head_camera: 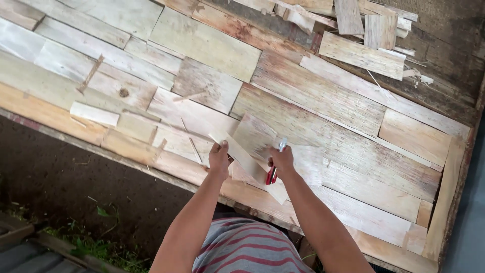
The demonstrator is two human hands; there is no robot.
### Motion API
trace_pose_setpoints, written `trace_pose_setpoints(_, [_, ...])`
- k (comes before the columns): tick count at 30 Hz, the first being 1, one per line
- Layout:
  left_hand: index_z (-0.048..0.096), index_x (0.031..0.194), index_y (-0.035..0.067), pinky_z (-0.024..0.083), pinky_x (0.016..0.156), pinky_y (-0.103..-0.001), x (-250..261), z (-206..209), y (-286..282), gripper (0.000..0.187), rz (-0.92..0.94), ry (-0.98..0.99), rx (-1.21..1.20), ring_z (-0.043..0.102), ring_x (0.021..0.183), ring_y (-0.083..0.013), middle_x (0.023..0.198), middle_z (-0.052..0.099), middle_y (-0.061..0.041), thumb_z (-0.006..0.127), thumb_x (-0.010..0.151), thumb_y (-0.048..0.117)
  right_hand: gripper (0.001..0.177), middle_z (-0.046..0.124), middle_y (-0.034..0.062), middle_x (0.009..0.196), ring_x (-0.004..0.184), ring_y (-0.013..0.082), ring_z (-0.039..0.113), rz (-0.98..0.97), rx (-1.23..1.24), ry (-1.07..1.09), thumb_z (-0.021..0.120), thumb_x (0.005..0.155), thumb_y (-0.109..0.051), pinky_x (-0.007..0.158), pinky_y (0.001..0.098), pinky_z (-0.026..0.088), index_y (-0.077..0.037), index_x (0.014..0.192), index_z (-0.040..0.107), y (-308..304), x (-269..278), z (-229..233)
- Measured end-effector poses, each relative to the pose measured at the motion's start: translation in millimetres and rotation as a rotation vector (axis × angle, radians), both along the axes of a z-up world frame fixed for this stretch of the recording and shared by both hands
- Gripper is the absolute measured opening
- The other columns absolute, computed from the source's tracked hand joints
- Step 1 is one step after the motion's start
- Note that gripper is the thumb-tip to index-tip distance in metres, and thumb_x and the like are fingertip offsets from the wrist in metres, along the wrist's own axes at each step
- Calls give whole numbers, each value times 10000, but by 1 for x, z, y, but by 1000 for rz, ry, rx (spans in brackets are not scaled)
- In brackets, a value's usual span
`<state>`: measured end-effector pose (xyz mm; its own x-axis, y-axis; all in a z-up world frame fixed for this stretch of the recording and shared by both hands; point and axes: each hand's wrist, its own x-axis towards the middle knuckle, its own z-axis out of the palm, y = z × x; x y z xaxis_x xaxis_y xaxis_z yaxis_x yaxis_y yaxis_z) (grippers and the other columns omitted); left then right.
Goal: Cutting thin wood veneers to size using a utility knife and a wooden guide on a workbench.
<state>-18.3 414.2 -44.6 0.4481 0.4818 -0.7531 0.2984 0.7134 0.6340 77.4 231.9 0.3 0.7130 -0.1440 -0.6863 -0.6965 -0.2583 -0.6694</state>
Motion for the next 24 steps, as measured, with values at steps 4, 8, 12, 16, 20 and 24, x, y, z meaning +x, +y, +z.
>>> trace_pose_setpoints(4, [627, 1254, 85, 667, 846, -501, 36, -39, 28, 340, -189, 13, -15, 742, 981, -344, 1171, 678, -118, 646, 1035, 343, 463, 565, 148, 931, 643, 274, 652, -109, 33, 63, 738, 887, -177, 540, 391, 637, -24, 1252, 498, 17, 3, -8])
trace_pose_setpoints(8, [567, 1285, 7, 671, 833, -500, 49, -25, 41, 432, -364, 96, 22, 710, 991, -352, 1141, 615, -180, 638, 1028, 347, 368, 545, 119, 863, 631, 240, 622, -147, 72, 81, 753, 886, -170, 532, 360, 603, -52, 1146, 521, 37, 3, 3])
trace_pose_setpoints(12, [605, 1196, 0, 692, 740, -412, 64, -20, 52, 381, -436, 117, 1, 695, 857, -266, 1002, 589, -113, 646, 1019, 336, 363, 524, 85, 823, 613, 214, 591, -179, 151, 139, 785, 875, -168, 514, 341, 572, -57, 1119, 541, 42, 16, -5])
trace_pose_setpoints(16, [639, 1114, 22, 688, 742, -416, 113, 41, 63, 319, -409, 39, -60, 692, 823, -240, 952, 590, -83, 698, 996, 313, 317, 510, 36, 771, 617, 188, 601, -172, 175, 155, 821, 859, -174, 531, 318, 590, -78, 1032, 573, 36, 56, 20])
trace_pose_setpoints(20, [608, 1022, 67, 606, 551, -291, 187, 91, 67, 238, -371, -27, -91, 642, 752, -219, 906, 541, -69, 694, 995, 287, 695, 635, 128, 1103, 634, 179, 616, 184, 81, 67, 931, 768, -254, 552, 295, 577, -50, 1312, 550, 31, 123, 60])
trace_pose_setpoints(24, [568, 1193, 34, 652, 721, -447, 279, 68, 59, 349, -336, -102, -93, 672, 885, -285, 1034, 589, -148, 665, 1024, 323, 876, 718, 124, 1253, 700, 173, 630, 437, -78, -23, 959, 718, -375, 592, 268, 551, -75, 1401, 500, 28, 218, 84])
